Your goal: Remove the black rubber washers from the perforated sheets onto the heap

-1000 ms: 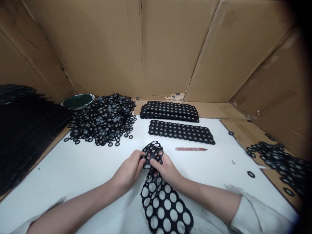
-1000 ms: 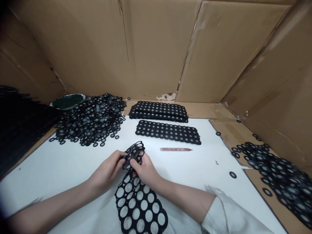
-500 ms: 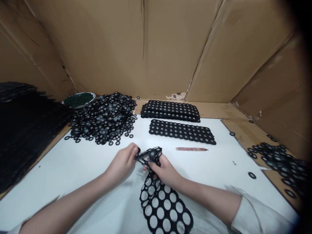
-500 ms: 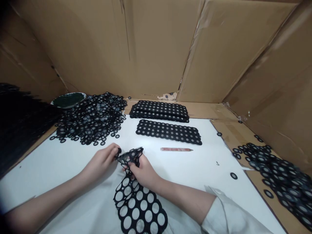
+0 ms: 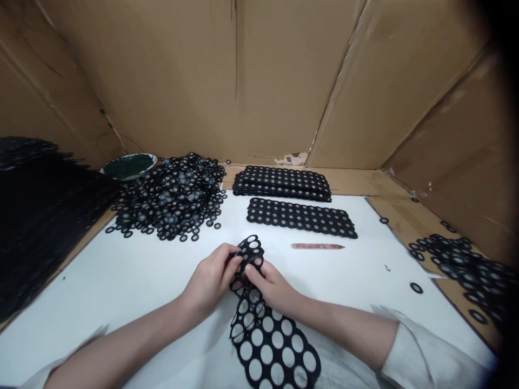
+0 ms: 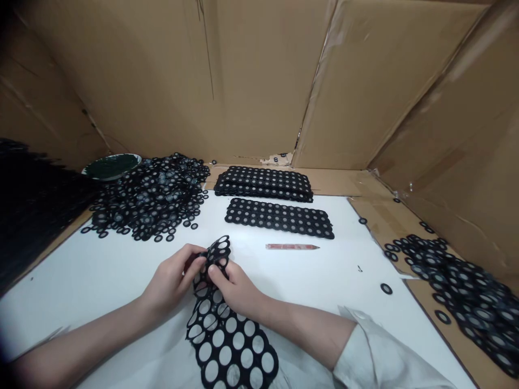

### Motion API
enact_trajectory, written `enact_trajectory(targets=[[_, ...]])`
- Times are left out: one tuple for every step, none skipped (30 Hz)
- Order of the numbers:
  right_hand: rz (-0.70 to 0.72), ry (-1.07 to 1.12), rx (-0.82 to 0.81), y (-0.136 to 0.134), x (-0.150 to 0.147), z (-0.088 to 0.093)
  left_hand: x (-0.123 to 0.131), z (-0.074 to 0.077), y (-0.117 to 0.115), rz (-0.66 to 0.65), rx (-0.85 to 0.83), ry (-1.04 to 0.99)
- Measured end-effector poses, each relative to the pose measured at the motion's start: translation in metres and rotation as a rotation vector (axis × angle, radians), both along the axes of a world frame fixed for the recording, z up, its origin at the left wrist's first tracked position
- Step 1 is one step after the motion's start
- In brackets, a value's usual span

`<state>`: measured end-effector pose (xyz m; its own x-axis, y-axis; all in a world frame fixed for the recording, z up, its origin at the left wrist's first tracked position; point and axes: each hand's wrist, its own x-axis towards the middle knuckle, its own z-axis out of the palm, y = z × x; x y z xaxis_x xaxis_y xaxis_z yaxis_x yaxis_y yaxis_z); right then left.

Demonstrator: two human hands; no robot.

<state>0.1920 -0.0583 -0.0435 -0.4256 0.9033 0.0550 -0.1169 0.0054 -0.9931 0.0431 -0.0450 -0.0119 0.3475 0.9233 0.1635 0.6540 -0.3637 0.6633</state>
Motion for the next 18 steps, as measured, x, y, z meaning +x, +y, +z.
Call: enact_trajectory(targets=[[0.017, -0.002, -0.009, 0.000, 0.000, -0.001, 0.000, 0.000, 0.000, 0.016, -0.018, -0.008], [0.036, -0.008, -0.011, -0.001, 0.000, -0.001, 0.001, 0.000, 0.000, 0.030, -0.031, -0.015], [0.051, -0.018, -0.009, -0.001, 0.000, -0.002, 0.001, 0.000, 0.000, 0.042, -0.036, -0.019], [0.057, -0.030, -0.006, -0.001, 0.000, -0.002, 0.001, 0.000, 0.000, 0.047, -0.031, -0.015], [0.056, -0.045, -0.001, -0.001, 0.000, -0.002, 0.001, -0.001, 0.000, 0.046, -0.016, -0.005], [0.051, -0.061, 0.005, 0.000, 0.001, -0.002, 0.000, -0.002, 0.000, 0.038, 0.007, 0.010], [0.048, -0.075, 0.011, 0.000, 0.001, -0.002, 0.000, -0.004, -0.001, 0.024, 0.035, 0.028], [0.049, -0.083, 0.017, 0.000, 0.001, -0.002, 0.000, -0.005, -0.001, 0.002, 0.061, 0.046], [0.052, -0.086, 0.024, 0.001, 0.001, -0.001, 0.000, -0.006, -0.001, -0.028, 0.081, 0.064], [0.060, -0.085, 0.030, 0.001, 0.002, -0.001, -0.001, -0.007, -0.001, -0.059, 0.093, 0.082], [0.068, -0.080, 0.034, 0.001, 0.002, 0.000, -0.001, -0.008, -0.001, -0.088, 0.099, 0.099], [0.076, -0.075, 0.037, 0.001, 0.002, 0.000, -0.001, -0.009, -0.002, -0.110, 0.096, 0.114], [0.080, -0.075, 0.041, 0.001, 0.002, 0.001, -0.001, -0.010, -0.002, -0.125, 0.090, 0.124], [0.075, -0.082, 0.050, 0.001, 0.002, 0.001, -0.001, -0.011, -0.002, -0.134, 0.083, 0.132], [0.062, -0.096, 0.063, 0.001, 0.003, 0.001, -0.001, -0.011, -0.002, -0.137, 0.079, 0.137], [0.044, -0.114, 0.077, 0.001, 0.003, 0.001, 0.000, -0.012, -0.003, -0.136, 0.078, 0.139], [0.026, -0.131, 0.089, 0.001, 0.003, 0.000, 0.000, -0.012, -0.003, -0.135, 0.076, 0.137], [0.013, -0.145, 0.096, 0.001, 0.003, 0.000, 0.000, -0.012, -0.003, -0.133, 0.072, 0.130]])
